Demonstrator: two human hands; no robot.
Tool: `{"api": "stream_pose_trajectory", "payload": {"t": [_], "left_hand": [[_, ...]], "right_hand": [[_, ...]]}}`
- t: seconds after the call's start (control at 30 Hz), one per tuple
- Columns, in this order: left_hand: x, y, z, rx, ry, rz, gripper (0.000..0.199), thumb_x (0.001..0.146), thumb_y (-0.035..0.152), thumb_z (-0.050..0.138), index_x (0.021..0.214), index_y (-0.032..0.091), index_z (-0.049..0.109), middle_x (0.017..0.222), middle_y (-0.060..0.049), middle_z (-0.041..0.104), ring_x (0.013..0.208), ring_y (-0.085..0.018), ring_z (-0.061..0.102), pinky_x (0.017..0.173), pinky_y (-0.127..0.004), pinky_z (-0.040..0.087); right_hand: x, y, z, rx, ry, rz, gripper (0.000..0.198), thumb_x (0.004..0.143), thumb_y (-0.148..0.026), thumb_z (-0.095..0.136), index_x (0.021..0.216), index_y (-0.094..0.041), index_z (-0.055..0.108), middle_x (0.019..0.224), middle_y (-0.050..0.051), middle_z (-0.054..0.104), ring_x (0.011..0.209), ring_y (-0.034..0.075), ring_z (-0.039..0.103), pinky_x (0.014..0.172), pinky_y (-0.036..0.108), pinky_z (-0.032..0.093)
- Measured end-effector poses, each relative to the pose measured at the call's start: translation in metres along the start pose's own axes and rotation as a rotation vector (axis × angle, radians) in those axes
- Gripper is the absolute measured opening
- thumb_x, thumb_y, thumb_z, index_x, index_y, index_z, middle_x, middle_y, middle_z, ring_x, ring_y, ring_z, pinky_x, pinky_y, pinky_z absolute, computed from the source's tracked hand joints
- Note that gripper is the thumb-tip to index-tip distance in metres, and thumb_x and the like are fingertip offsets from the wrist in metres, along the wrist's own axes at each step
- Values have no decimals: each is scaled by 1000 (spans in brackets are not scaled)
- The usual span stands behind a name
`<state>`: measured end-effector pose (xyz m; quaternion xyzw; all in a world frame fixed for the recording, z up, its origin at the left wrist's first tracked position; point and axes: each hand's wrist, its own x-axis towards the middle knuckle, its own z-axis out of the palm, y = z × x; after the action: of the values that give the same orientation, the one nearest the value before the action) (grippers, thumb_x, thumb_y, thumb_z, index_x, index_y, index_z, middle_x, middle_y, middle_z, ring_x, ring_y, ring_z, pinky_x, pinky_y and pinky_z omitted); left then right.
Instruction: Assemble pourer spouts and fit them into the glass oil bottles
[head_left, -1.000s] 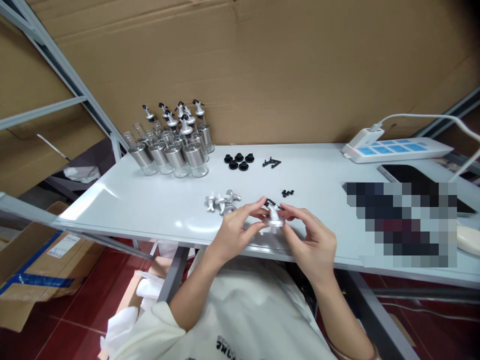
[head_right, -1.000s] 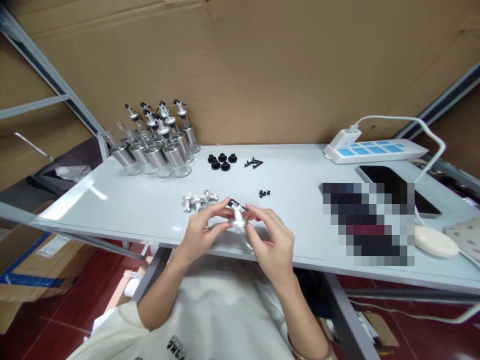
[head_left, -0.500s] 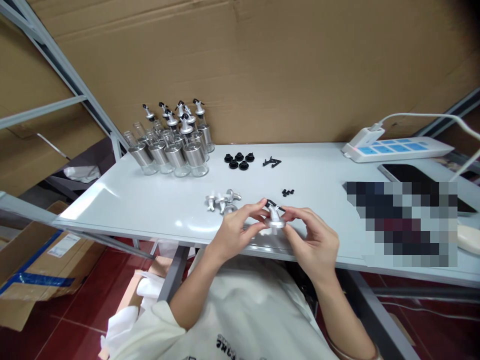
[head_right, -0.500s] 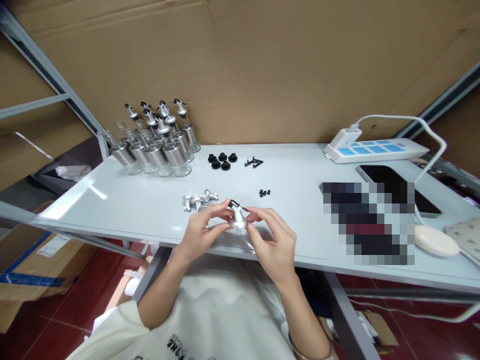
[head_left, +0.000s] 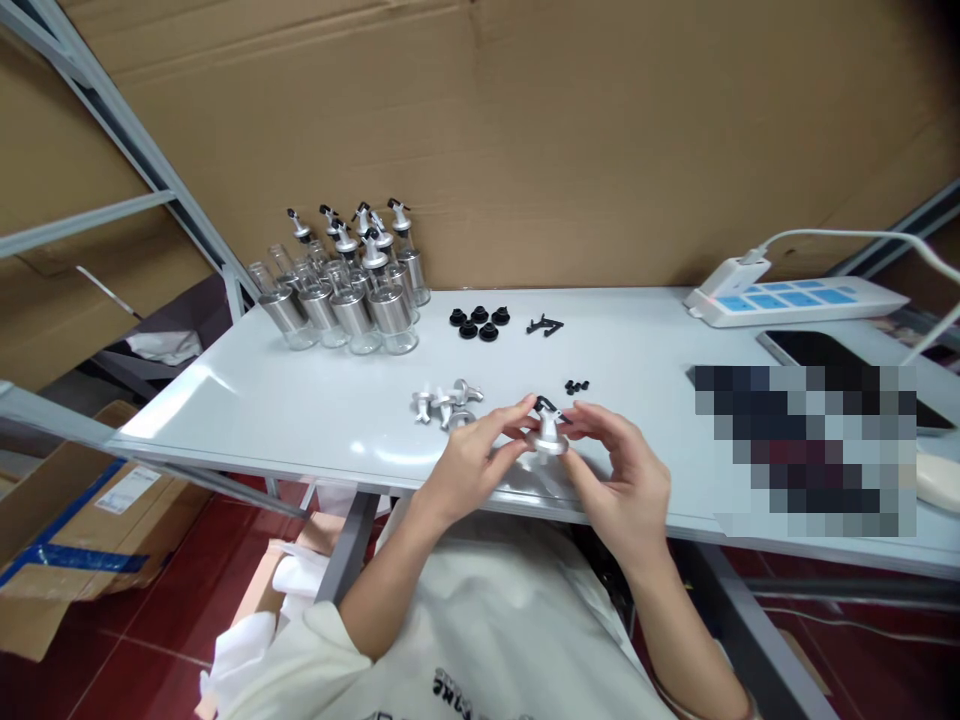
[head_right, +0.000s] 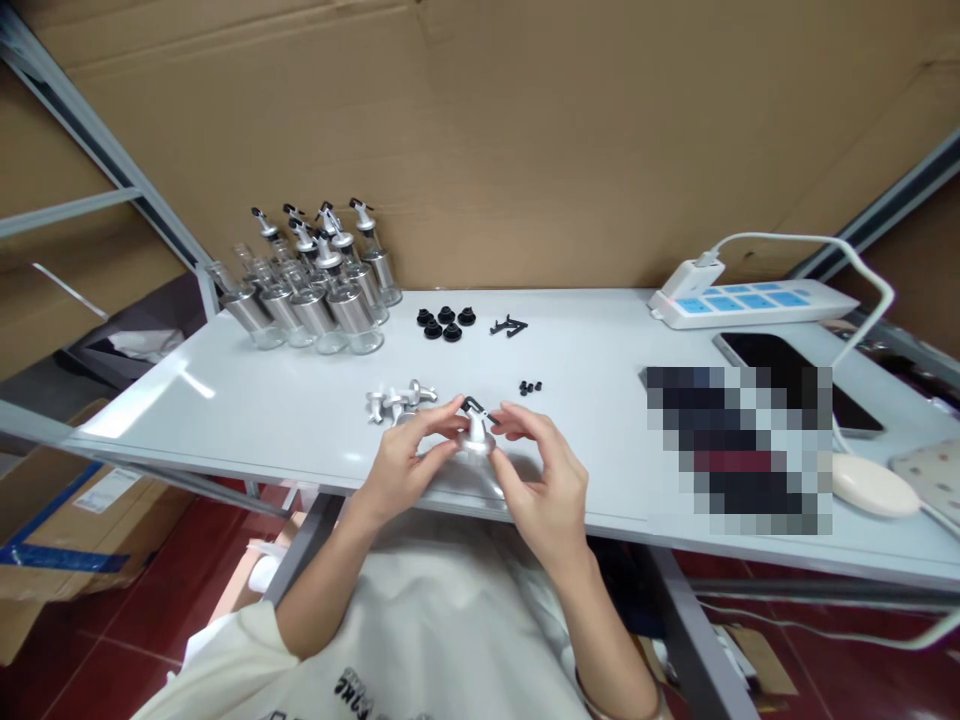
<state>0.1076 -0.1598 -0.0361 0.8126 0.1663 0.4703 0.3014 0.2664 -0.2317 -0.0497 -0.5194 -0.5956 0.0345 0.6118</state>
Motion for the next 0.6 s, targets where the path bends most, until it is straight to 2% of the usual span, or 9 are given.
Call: {"api": "stream_pose_trajectory", "payload": {"t": [0.07, 0.17, 0.3, 0.5, 0.6], "left_hand": [[1, 0, 1, 49, 33, 43, 34, 96, 18, 49, 129, 23, 55, 104, -6, 74, 88, -13, 72, 75, -25, 60], [4, 0, 2, 125, 90, 102, 26, 95, 12, 49, 113, 19, 65, 97, -6, 75, 88, -13, 71, 78, -26, 58], [7, 3, 3, 224, 118, 165, 23, 94, 13, 51, 108, 20, 67, 93, -5, 76, 85, -14, 71, 75, -28, 57], [7, 18, 6, 258, -49, 169, 29, 95, 16, 47, 122, 17, 59, 108, -10, 72, 99, -17, 69, 83, -31, 58], [12, 24, 4, 264, -111, 152, 29, 95, 16, 47, 121, 17, 59, 109, -9, 71, 100, -16, 68, 86, -32, 57]], "right_hand": [[1, -2, -1, 4, -63, -92, 42, 84, -6, 61, 120, -28, 61, 105, 5, 69, 89, 16, 67, 80, 32, 56], [4, -5, -2, -52, -134, -197, 34, 84, -12, 66, 113, -29, 68, 102, 4, 70, 90, 17, 69, 76, 30, 58], [7, -7, -2, -69, -82, -199, 27, 82, -20, 70, 108, -28, 72, 97, 4, 72, 83, 18, 70, 72, 30, 60], [2, 0, -1, 33, 28, -101, 19, 78, -14, 72, 95, -24, 70, 91, 5, 69, 84, 19, 68, 70, 32, 59], [0, 3, -1, 31, 71, -81, 18, 79, -13, 71, 94, -23, 69, 91, 6, 67, 85, 20, 67, 68, 33, 58]]}}
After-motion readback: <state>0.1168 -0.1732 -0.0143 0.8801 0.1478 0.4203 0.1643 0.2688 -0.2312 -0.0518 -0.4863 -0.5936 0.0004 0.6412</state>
